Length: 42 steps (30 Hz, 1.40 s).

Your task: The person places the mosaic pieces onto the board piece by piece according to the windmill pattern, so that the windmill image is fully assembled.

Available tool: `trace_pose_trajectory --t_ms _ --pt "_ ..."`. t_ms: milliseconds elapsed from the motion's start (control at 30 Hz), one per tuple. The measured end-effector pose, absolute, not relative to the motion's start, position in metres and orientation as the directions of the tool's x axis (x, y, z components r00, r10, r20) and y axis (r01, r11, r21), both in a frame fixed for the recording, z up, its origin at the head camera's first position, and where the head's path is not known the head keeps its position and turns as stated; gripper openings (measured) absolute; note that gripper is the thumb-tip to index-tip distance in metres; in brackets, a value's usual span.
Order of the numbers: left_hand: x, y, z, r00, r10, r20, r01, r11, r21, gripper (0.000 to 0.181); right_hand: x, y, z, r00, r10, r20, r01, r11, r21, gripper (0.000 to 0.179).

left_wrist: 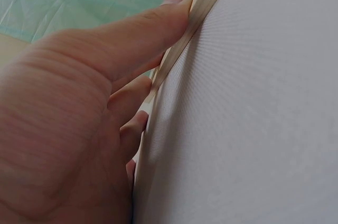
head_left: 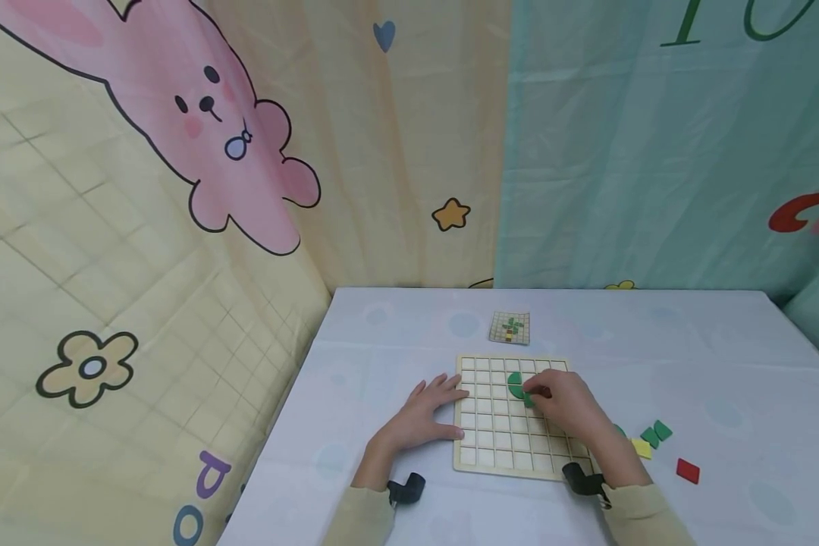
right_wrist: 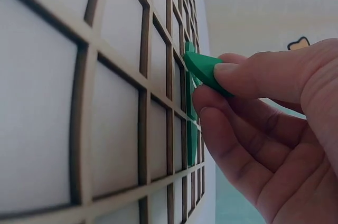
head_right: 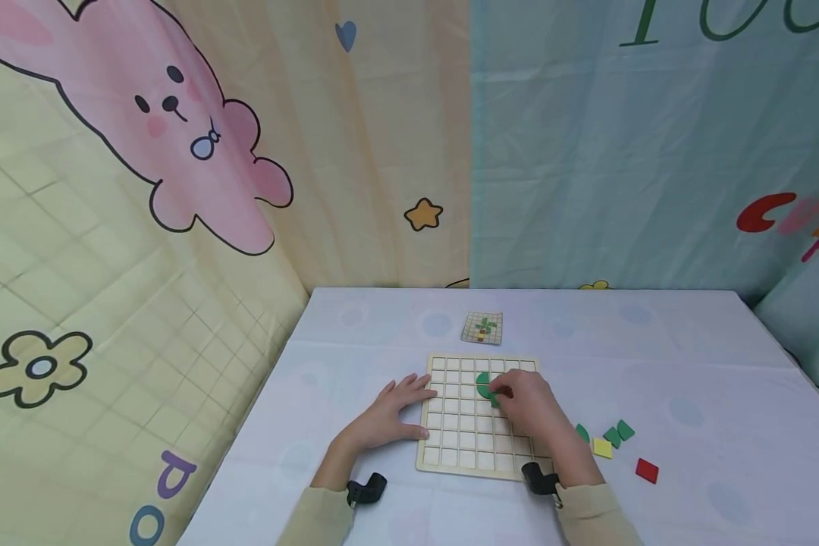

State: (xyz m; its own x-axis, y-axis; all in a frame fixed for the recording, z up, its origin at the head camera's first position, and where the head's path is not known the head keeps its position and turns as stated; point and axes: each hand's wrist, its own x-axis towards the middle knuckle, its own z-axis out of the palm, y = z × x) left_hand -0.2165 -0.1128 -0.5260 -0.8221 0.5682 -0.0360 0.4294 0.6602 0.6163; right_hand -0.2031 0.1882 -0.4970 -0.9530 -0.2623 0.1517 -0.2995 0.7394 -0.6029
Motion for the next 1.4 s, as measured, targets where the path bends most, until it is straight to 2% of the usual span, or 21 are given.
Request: trace_pose_trajectory --t_ms 267,633,1000,1400 --pt "-0.217 -0.114 -0.527 -0.819 0.573 -0.026 0.439 0.655 0.614 0.073 -0.203 0.179 -0.500 -0.944 -0.302 0.130 -0.316 0.720 -0.618 0.017" --pt "-0.218 -0.113 -0.529 -0.816 0.577 -0.033 0.441 0.659 0.610 0.074 -0.204 0.170 -0.501 -0.936 -0.318 0.154 -0.348 0.753 -0.559 0.017" --pt "-0.219 -0.113 -0.529 -0.818 0.574 -0.033 0.441 0.663 0.604 0.073 -0.207 0.163 -0.502 -0.947 -0.300 0.116 -0.312 0.769 -0.557 0.017" --pt "-0.218 -0.114 -0.527 -0.824 0.565 -0.044 0.423 0.664 0.617 0.073 -0.207 0.164 -0.506 -0.948 -0.291 0.127 -0.309 0.756 -0.577 0.020"
